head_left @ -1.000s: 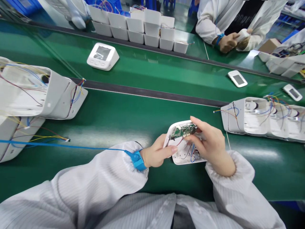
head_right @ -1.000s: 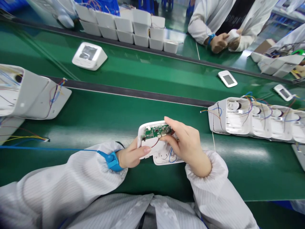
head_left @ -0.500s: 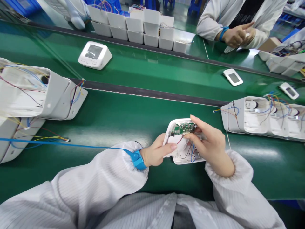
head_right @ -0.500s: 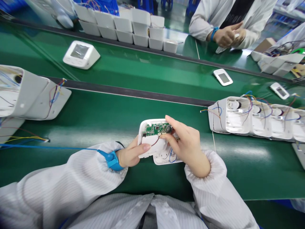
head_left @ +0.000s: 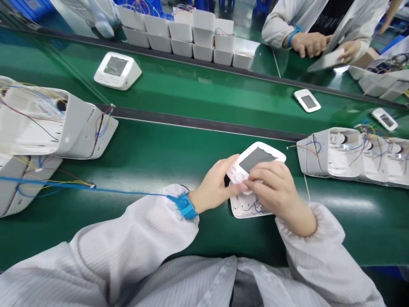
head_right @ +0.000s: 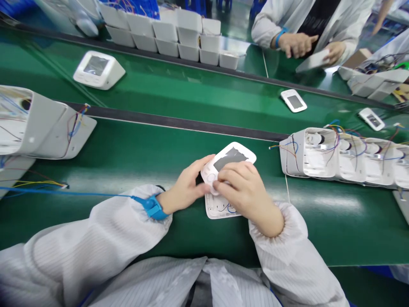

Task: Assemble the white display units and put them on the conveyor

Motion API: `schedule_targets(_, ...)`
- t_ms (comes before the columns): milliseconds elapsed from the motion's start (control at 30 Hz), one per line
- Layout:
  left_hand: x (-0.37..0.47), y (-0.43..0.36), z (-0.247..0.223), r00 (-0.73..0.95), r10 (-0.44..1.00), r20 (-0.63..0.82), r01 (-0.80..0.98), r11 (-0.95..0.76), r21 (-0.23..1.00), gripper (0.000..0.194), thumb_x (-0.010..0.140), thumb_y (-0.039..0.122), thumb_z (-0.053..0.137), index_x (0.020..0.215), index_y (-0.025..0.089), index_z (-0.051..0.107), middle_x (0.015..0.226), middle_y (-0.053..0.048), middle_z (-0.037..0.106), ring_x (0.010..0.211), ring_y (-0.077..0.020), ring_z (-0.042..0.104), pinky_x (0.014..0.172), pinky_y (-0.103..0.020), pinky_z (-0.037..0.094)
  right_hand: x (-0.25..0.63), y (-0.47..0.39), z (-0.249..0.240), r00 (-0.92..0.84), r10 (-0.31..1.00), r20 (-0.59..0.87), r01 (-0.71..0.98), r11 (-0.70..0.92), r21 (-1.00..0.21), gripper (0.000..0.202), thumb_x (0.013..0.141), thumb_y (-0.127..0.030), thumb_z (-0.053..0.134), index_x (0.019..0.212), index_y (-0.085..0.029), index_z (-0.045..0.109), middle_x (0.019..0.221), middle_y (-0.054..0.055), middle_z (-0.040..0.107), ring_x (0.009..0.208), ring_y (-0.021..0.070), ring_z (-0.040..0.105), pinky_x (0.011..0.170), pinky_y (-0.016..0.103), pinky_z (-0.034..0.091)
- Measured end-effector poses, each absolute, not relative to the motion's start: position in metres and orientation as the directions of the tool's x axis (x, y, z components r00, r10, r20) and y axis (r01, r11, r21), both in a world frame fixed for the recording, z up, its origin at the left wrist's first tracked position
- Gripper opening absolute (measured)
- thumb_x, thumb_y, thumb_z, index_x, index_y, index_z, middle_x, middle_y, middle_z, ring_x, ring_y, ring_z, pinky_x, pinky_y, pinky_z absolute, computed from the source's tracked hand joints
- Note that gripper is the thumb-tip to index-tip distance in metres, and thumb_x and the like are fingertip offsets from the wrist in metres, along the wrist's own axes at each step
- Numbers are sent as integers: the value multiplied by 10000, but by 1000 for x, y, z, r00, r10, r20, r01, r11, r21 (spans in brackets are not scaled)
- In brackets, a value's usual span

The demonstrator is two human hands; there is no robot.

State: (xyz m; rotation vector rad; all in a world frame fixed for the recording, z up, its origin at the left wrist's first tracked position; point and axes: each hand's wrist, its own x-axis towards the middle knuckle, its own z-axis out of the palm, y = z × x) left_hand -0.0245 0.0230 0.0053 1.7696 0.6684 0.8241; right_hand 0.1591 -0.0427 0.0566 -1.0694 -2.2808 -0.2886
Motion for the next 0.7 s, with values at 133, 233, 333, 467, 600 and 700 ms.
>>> schedule_targets(133, -23, 15, 7, 688, 705, 173, 227, -435, 871, 1195, 601, 642, 796, 1540, 179, 219, 1461, -205, 433, 1326, -396, 416, 1113, -606, 338, 157, -42, 56, -575, 635, 516, 732, 681, -21, 158, 956, -129, 532, 911, -225, 649, 897, 11, 708, 1019, 195, 610, 851, 376, 426)
schedule_targets(233, -23, 15, 5, 678, 710, 189, 221, -443, 869, 1074, 703, 503, 754, 1548, 195, 166, 1461, -195, 412, 1346, -382, 395, 1124, -600, 325, 173, -36, 57, -430, 713, 554, 802, 584, -129, 244, 895, -197, 642, 1134, -242, 631, 1110, 59, 697, 1186, 267, 564, 985, 459, 420)
schedule_targets(333, -24, 17, 0, 646, 702, 298, 60, -436, 898, 1037, 709, 433, 737, 1542, 201, 165, 1521, -194, 329, 1398, -400, 338, 1160, -595, 273, 188, -29, 53, -157, 795, 587, 809, 444, -385, 442, 867, -308, 685, 1280, -225, 551, 1203, 111, 660, 1147, 274, 603, 950, 449, 488)
schedule_targets(467, -25, 17, -5, 595, 691, 410, -214, -356, 910, 980, 742, 400, 710, 1537, 219, 166, 1583, -174, 241, 1462, -395, 260, 1208, -563, 207, 180, -27, 41, 5, 941, 339, 740, 225, -634, 184, 910, -283, 598, 1076, -204, 592, 891, 34, 704, 742, 166, 669, 676, 305, 533)
schedule_targets(600, -26, 14, -3, 606, 623, 495, -353, -347, 869, 1003, 738, 340, 740, 1543, 256, 148, 1616, -146, 206, 1499, -378, 203, 1236, -532, 170, 162, -34, 41, -8, 983, 183, 780, 121, -615, 59, 922, -255, 579, 922, -196, 576, 758, -1, 671, 625, 129, 621, 603, 253, 470)
schedule_targets(700, -29, 14, -2, 631, 567, 529, -387, -361, 849, 975, 744, 370, 742, 1535, 262, 183, 1616, -139, 226, 1492, -379, 231, 1232, -530, 197, 161, -40, 52, -56, 960, 273, 838, 194, -511, 136, 949, -290, 571, 854, -198, 603, 737, -3, 638, 643, 124, 590, 605, 252, 427)
